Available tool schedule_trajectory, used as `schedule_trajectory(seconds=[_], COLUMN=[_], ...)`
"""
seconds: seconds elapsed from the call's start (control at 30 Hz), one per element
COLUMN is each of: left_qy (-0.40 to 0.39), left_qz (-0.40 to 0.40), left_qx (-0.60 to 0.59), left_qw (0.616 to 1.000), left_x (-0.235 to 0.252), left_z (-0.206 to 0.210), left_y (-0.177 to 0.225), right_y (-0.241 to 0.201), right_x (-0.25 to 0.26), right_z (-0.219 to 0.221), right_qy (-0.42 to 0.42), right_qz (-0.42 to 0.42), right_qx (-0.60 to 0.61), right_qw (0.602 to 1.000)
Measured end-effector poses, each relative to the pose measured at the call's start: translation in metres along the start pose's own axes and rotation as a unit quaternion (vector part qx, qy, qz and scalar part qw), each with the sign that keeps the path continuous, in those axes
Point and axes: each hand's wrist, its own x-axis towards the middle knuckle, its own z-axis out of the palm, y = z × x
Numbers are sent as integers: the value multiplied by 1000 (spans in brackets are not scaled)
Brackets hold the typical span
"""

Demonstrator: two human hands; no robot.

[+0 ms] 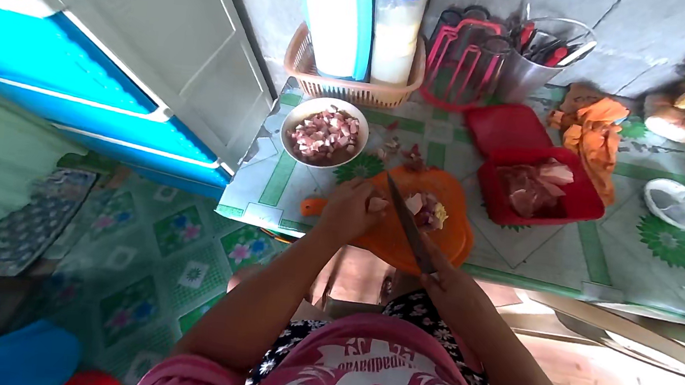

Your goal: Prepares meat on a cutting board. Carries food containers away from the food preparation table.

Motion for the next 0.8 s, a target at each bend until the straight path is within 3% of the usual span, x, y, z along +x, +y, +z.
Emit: schedule_trajectory(seconds=[0.1,0.8], left_qy=[3,97], left_qz=[-15,100], left_qx=[-13,-2], left_qw=[1000,990], left_x=[-4,-1], left_z=[-2,23], left_y=[-5,-24], right_y=[-15,-58], right_x=[0,11], right_z=[0,5], right_qy=[-10,-61], right_qz=[15,68], right_qx=[-31,-174], right_qw=[999,980])
